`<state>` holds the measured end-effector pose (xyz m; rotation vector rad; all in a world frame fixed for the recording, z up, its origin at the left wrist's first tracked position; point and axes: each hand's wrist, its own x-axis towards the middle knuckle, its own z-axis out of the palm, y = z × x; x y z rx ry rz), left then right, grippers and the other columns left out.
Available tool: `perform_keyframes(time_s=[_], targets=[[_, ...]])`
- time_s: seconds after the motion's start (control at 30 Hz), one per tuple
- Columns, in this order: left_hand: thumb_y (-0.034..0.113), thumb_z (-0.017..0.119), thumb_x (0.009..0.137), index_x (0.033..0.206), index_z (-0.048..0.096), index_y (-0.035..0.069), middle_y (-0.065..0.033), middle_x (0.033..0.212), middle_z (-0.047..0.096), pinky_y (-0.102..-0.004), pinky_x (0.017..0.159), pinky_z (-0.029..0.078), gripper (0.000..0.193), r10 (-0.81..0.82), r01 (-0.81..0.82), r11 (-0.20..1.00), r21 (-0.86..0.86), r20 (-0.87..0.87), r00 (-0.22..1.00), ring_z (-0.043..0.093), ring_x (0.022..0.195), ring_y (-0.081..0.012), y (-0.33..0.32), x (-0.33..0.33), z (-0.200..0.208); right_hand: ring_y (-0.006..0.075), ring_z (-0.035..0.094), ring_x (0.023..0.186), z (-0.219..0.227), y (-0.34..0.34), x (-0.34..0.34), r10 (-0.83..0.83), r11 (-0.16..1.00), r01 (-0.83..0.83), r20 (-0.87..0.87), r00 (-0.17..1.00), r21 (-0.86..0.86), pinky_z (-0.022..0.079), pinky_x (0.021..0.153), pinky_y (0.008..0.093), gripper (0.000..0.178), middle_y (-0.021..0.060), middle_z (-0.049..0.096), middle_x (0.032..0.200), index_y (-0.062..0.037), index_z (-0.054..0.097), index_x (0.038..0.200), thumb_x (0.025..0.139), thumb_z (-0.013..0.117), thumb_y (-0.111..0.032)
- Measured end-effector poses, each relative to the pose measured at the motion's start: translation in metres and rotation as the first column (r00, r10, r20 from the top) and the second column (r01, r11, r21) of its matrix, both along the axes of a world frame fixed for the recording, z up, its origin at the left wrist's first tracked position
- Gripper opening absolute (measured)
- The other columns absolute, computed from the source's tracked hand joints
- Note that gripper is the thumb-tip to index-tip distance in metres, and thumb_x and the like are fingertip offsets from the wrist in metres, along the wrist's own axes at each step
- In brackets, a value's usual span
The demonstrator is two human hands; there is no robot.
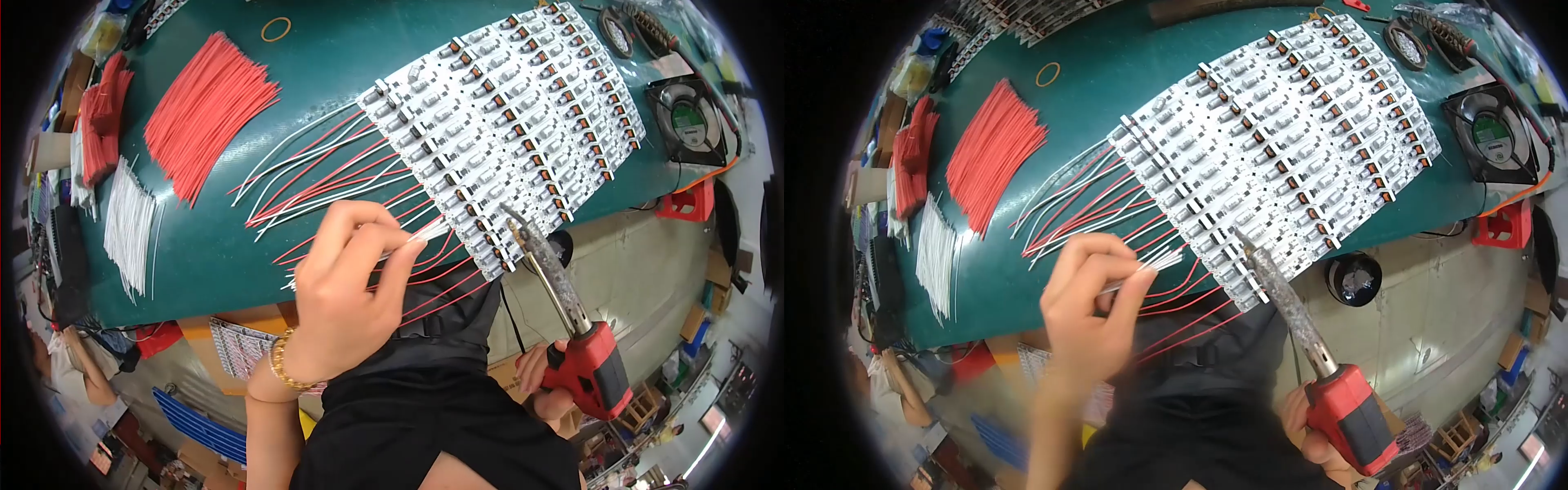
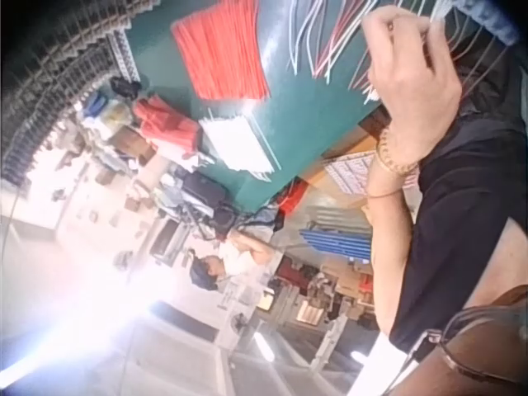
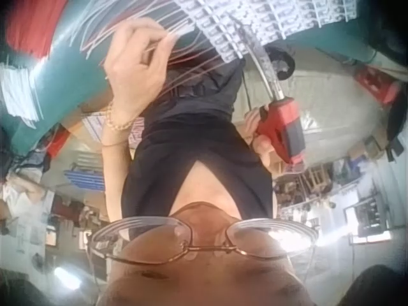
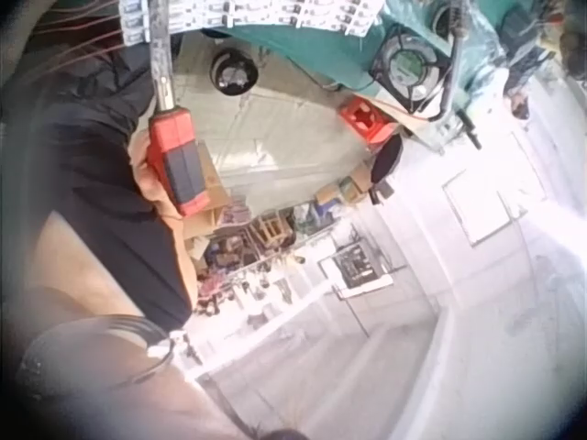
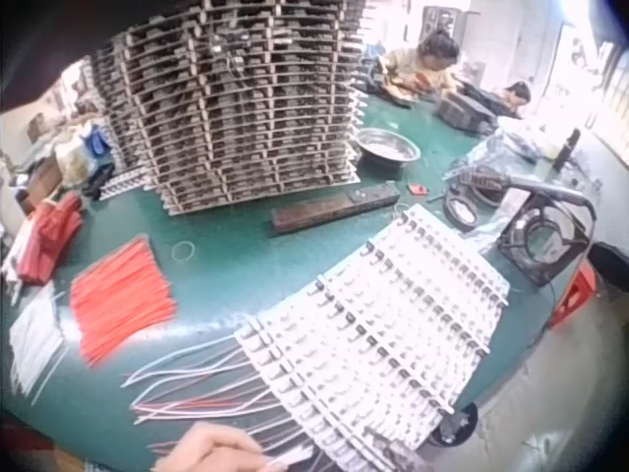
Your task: The person solders wires to an electronic board using a soldering iron. After setting the completed board aside, the person takes another board from a stack and solders red and white wires to it using the soldering iron.
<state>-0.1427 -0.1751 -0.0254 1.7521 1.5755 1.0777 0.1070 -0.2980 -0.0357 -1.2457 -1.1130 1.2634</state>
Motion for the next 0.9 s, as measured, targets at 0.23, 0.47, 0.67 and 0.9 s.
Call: perform_keyframes(time_s=[0.23, 0.47, 0.67, 0.9], targets=[[0.000, 0.075, 0.079, 0.079, 0.062, 0.002, -0.0067, 0.089, 0.060, -0.0306, 0.049, 0.044, 0.014, 0.002, -0.003, 1.000, -0.008, -0.064, 0.998, 0.057, 0.057, -0.0194, 0.000, 0.010, -0.018, 0.0135, 0.049, 0.048, 0.008, 0.003, 0.011, 0.095, 0.956, -0.127, -0.129, 0.987, -0.266, 0.039, 0.051, 0.0282, 0.064, -0.0009, 0.050, 0.056, -0.0043, 0.051, 0.099, 0.074, 0.070, -0.060], [0.001, 0.076, 0.077, 0.079, 0.062, 0.002, -0.0060, 0.087, 0.058, -0.0306, 0.047, 0.043, 0.014, -0.023, 0.023, 1.000, -0.005, -0.071, 0.997, 0.056, 0.053, -0.0187, 0.001, 0.009, -0.018, 0.0109, 0.047, 0.052, 0.000, 0.002, 0.018, 0.158, 0.938, -0.170, -0.061, 0.985, -0.302, 0.031, 0.048, 0.0257, 0.006, 0.0010, 0.052, 0.060, -0.0065, 0.052, 0.061, 0.065, 0.051, -0.010], [0.000, 0.075, 0.077, 0.078, 0.062, 0.001, -0.0059, 0.087, 0.058, -0.0305, 0.046, 0.042, 0.013, -0.041, 0.040, 0.999, -0.019, -0.056, 0.998, 0.054, 0.051, -0.0180, 0.003, 0.006, -0.016, 0.0113, 0.054, 0.054, -0.007, -0.010, 0.004, -0.060, 0.988, 0.074, 0.102, 0.993, -0.137, 0.040, 0.051, 0.0228, 0.031, 0.0016, 0.057, 0.063, -0.0058, 0.052, 0.062, 0.078, 0.072, -0.023], [0.000, 0.075, 0.077, 0.078, 0.062, 0.001, -0.0058, 0.086, 0.057, -0.0306, 0.045, 0.042, 0.014, -0.054, 0.054, 0.999, -0.001, -0.050, 0.997, 0.054, 0.050, -0.0180, 0.005, 0.006, -0.016, 0.0117, 0.056, 0.055, -0.026, -0.010, 0.025, 0.179, 0.980, -0.177, -0.012, 0.984, 0.091, 0.043, 0.051, 0.0229, 0.033, 0.0027, 0.060, 0.065, -0.0011, 0.057, 0.067, 0.078, 0.079, -0.023]])
